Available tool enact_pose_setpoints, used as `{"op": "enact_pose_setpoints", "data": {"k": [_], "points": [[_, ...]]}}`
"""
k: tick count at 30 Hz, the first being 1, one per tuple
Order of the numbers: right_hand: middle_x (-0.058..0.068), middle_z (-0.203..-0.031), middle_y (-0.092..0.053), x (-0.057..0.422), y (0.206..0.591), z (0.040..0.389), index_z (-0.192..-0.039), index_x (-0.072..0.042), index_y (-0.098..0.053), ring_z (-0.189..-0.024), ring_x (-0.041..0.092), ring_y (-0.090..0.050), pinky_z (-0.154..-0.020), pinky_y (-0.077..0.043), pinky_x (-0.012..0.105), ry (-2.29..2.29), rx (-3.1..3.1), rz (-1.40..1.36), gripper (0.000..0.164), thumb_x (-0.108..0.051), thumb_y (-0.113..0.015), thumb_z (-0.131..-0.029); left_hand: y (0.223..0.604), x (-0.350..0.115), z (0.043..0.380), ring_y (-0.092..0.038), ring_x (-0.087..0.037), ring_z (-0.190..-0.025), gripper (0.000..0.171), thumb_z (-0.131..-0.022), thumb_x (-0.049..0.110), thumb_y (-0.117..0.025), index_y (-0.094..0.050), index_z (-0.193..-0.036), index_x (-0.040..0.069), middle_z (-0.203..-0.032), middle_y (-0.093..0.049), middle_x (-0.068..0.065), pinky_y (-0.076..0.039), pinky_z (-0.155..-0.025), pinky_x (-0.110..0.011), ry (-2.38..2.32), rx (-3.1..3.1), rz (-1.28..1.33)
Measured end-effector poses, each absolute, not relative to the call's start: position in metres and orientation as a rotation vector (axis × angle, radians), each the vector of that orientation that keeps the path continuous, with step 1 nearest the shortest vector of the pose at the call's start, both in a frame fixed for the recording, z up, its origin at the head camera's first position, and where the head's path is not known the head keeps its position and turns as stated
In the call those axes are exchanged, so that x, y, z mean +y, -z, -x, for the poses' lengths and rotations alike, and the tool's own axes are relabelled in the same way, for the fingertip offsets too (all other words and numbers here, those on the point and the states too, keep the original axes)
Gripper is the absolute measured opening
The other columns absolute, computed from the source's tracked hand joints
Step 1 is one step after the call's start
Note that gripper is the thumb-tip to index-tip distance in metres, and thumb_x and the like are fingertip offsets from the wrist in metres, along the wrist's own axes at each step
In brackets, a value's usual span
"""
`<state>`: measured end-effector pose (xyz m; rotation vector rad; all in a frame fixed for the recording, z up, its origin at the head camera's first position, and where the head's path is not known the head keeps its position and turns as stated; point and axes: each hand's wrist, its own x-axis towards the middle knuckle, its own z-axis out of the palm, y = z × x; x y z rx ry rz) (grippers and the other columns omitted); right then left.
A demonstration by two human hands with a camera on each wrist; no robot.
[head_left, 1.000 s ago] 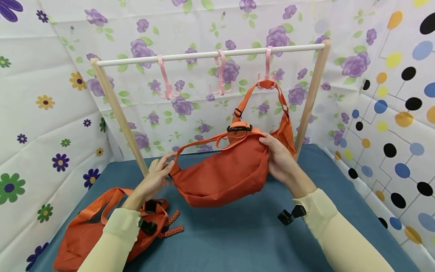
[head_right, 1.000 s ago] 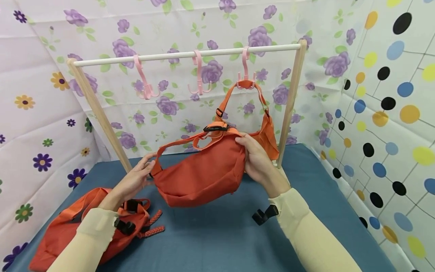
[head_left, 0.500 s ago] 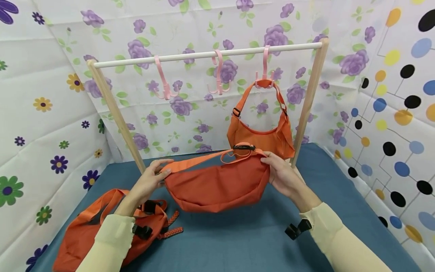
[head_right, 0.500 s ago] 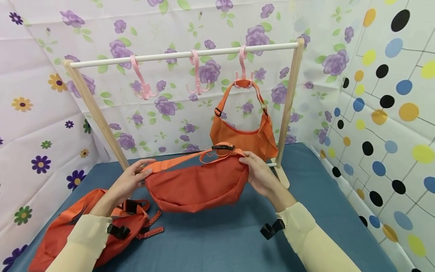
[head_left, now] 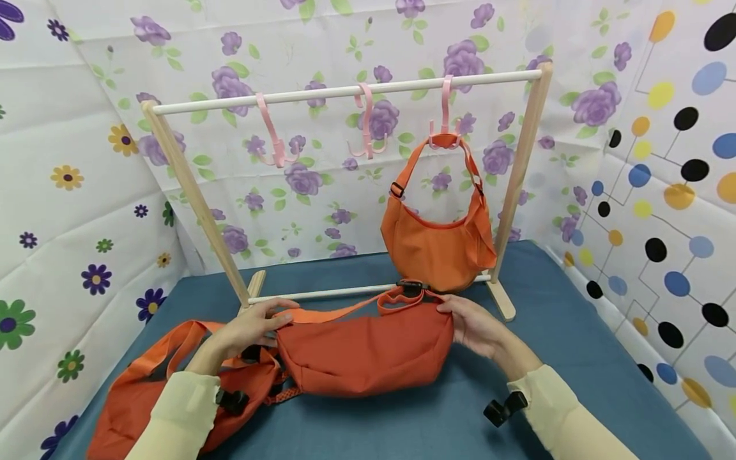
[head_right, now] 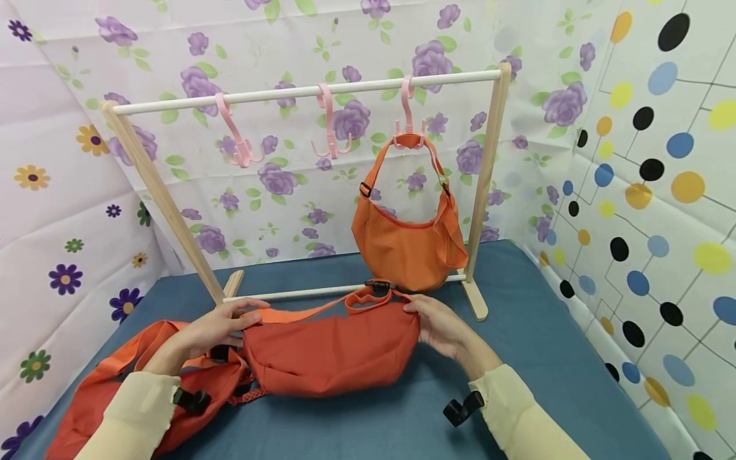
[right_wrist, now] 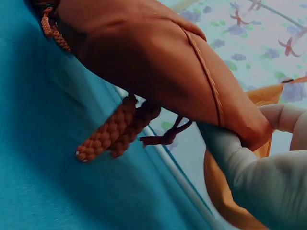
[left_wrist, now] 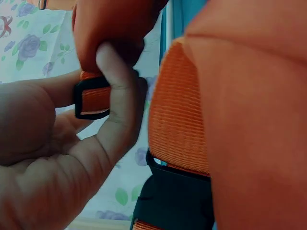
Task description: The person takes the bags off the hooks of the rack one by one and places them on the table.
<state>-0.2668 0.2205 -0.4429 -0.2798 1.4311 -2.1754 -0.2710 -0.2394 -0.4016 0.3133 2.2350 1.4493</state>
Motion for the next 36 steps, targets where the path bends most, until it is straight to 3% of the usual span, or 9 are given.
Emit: {"op": "enact_pose_setpoints", "data": {"k": [4, 8, 14, 19, 25, 29, 36], "points": [[0.005, -0.109, -0.063, 0.221, 0.454, 0.266, -0.110, -0.009, -0.053, -0.096, 0.017, -0.068, -0.078, -0.059, 0.038, 2.103, 1.445, 0.244, 0.009, -0.008, -0.045, -0.110, 0.405, -0.240, 0.269, -0.066, -0.023, -0.089, 0.053, -0.111, 0.024, -0.055, -0.040, -0.153, -0.003, -0.113, -0.058, -0.017, -0.060, -0.080, -0.038, -1.391, 2.208, -0.327], [0.005, -0.107, -0.060, 0.221, 0.464, 0.269, -0.110, -0.009, -0.050, -0.091, 0.016, -0.066, -0.076, -0.058, 0.037, 2.048, 1.537, 0.212, 0.002, -0.010, -0.050, -0.108, 0.407, -0.237, 0.268, -0.065, -0.024, -0.089, 0.050, -0.110, 0.021, -0.055, -0.042, -0.151, -0.004, -0.110, -0.058, -0.016, -0.060, -0.080, -0.037, -1.345, 2.220, -0.339], [0.006, -0.101, -0.061, 0.225, 0.476, 0.272, -0.125, -0.002, -0.047, -0.081, 0.015, -0.064, -0.075, -0.055, 0.034, 1.937, 1.774, 0.145, 0.025, -0.013, -0.058, -0.105, 0.412, -0.230, 0.270, -0.067, -0.025, -0.094, 0.048, -0.110, 0.020, -0.056, -0.045, -0.147, -0.006, -0.112, -0.060, -0.018, -0.061, -0.082, -0.039, -1.218, 2.311, -0.478], [0.009, -0.108, -0.062, 0.228, 0.483, 0.273, -0.137, 0.006, -0.046, -0.089, 0.017, -0.064, -0.079, -0.055, 0.032, 1.858, 1.925, 0.162, 0.041, -0.010, -0.060, -0.103, 0.414, -0.226, 0.271, -0.068, -0.026, -0.096, 0.041, -0.108, 0.017, -0.058, -0.052, -0.142, -0.005, -0.114, -0.063, -0.018, -0.061, -0.080, -0.042, -1.087, 2.414, -0.568], [0.012, -0.113, -0.062, 0.227, 0.484, 0.275, -0.135, 0.006, -0.054, -0.091, 0.020, -0.060, -0.074, -0.053, 0.030, 1.763, 1.998, 0.230, 0.040, -0.013, -0.065, -0.101, 0.410, -0.222, 0.275, -0.055, -0.019, -0.074, 0.034, -0.106, 0.019, -0.063, -0.061, -0.135, 0.004, -0.099, -0.064, -0.007, -0.044, -0.067, -0.036, -0.807, 2.574, -0.618], [0.012, -0.112, -0.063, 0.226, 0.484, 0.278, -0.137, 0.006, -0.055, -0.085, 0.018, -0.060, -0.071, -0.053, 0.029, 1.722, 2.021, 0.260, 0.042, -0.015, -0.065, -0.102, 0.409, -0.222, 0.274, -0.050, -0.018, -0.069, 0.031, -0.105, 0.017, -0.064, -0.063, -0.133, 0.004, -0.091, -0.061, -0.005, -0.041, -0.066, -0.035, -0.758, 2.563, -0.609], [0.014, -0.108, -0.064, 0.227, 0.485, 0.280, -0.139, 0.007, -0.054, -0.069, 0.017, -0.058, -0.060, -0.054, 0.030, 1.692, 2.070, 0.268, 0.043, -0.014, -0.065, -0.102, 0.409, -0.223, 0.273, -0.060, -0.020, -0.085, 0.031, -0.104, 0.017, -0.065, -0.064, -0.132, 0.004, -0.109, -0.066, -0.009, -0.049, -0.073, -0.038, -0.739, 2.563, -0.616]]}}
